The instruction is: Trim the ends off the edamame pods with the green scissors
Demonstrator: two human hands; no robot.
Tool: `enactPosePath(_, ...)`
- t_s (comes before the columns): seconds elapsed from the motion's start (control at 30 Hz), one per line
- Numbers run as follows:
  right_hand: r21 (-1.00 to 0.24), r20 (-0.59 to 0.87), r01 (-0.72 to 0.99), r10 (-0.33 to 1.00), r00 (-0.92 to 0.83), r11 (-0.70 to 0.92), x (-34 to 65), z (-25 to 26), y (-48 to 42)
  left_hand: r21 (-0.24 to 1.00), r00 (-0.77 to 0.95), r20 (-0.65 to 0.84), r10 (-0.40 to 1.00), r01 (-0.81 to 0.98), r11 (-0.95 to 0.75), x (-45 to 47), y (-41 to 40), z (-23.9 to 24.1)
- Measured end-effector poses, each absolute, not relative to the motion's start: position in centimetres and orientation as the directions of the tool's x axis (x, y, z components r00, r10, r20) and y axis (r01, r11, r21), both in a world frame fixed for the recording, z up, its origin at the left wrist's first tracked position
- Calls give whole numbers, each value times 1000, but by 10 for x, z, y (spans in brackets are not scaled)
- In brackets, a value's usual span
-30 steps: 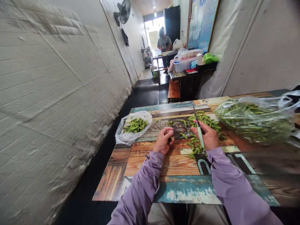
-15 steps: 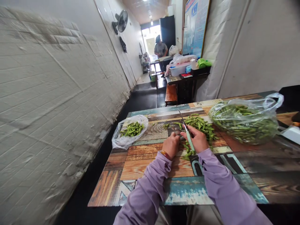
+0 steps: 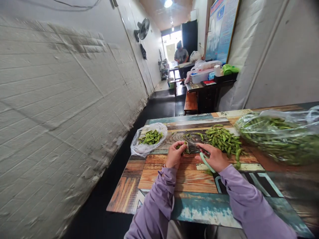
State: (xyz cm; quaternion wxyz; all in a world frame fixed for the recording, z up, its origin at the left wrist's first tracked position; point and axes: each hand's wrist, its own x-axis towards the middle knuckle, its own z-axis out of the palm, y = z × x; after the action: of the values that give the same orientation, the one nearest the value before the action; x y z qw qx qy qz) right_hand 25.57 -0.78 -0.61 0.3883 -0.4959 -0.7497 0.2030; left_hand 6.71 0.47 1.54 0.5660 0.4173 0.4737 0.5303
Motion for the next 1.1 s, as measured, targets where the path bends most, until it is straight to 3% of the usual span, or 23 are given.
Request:
enactPosePath(0.3,-657,287,637,915,-283,403,258,-4,-10,993,67,116,991,-9,-116,65,8,15)
enactPosePath(0.57,-648,291,638,909,-299,417,258,-3,-11,996,83,93,992,-20,-92,63,9,14)
enactPosePath(0.83,-673,326,627,918,-225,392,258,-6,-10,995,129,-34,991,-85,46,63,6,15)
enactPosePath(1.1,-663,319,622,909,-268,416,259,-11,-8,998,142,55,988,6,-56,60,9,14)
